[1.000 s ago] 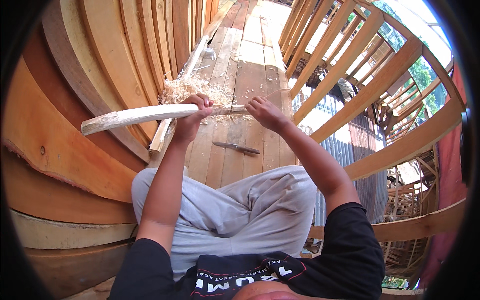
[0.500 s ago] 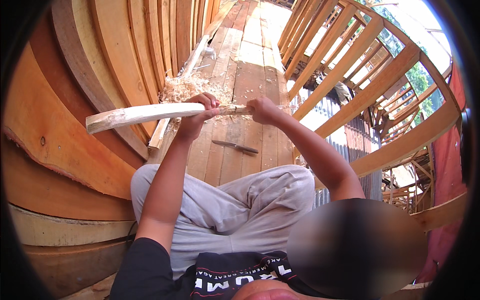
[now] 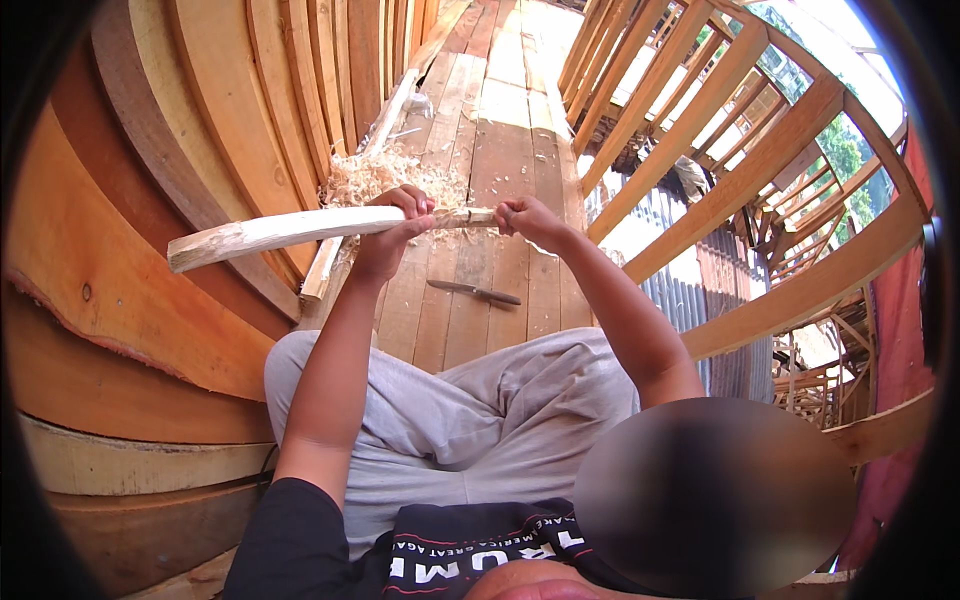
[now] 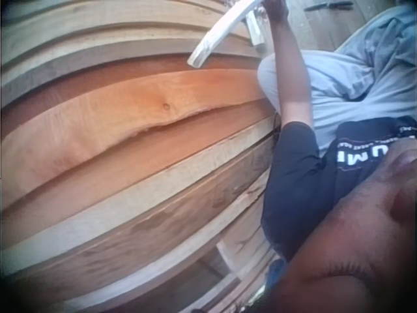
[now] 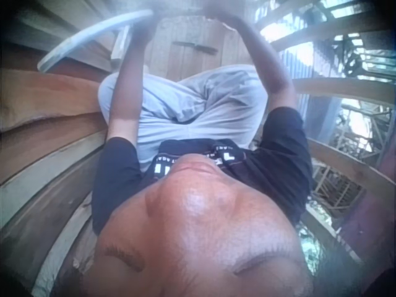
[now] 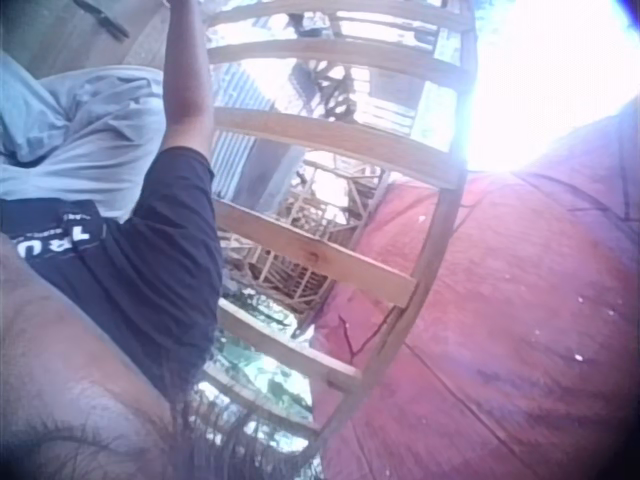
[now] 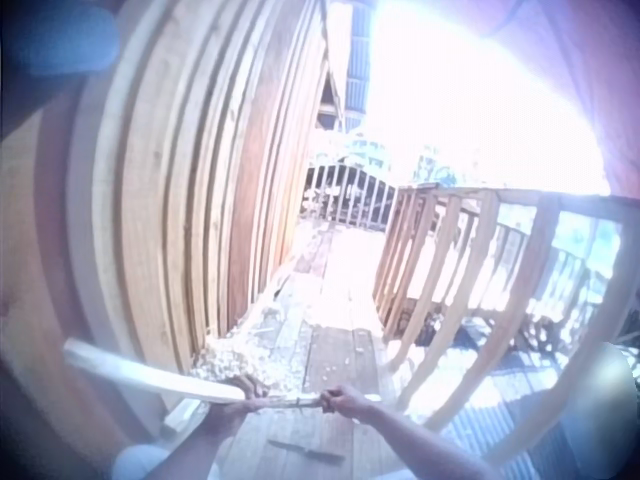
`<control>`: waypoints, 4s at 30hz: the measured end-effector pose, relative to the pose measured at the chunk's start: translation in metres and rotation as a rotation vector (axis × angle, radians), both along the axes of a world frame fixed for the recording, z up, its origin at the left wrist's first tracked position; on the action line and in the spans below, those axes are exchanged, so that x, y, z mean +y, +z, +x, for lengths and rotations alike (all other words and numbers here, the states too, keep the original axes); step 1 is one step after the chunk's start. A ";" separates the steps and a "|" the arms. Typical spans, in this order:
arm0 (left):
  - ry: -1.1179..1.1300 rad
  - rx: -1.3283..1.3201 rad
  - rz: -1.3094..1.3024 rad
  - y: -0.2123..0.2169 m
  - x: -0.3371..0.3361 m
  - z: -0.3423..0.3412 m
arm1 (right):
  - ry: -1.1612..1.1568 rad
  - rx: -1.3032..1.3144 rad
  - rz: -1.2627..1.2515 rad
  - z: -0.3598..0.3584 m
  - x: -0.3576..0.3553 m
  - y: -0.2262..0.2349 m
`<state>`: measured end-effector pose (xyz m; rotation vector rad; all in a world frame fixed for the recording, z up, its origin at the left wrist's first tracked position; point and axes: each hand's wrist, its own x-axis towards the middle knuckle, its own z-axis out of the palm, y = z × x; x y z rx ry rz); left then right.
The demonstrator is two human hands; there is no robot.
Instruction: The person sits on a wooden floor and uses a knife to shave and shape a curved piece of wood. They hold the wood with one hand and carefully remove thin layers with the other, creating wood shavings that accumulate on the floor.
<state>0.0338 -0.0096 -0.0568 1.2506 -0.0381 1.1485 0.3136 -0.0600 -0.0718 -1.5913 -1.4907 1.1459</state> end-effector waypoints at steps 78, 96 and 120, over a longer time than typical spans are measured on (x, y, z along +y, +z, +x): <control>0.524 -0.078 0.005 0.143 -0.064 -0.087 | -0.373 -0.075 0.121 -0.058 -0.039 -0.063; 0.537 0.405 0.219 0.160 -0.034 -0.053 | -0.410 0.000 0.106 -0.072 -0.032 -0.060; 0.880 0.015 -0.071 0.094 0.012 0.004 | -0.335 0.166 0.037 -0.102 -0.021 -0.052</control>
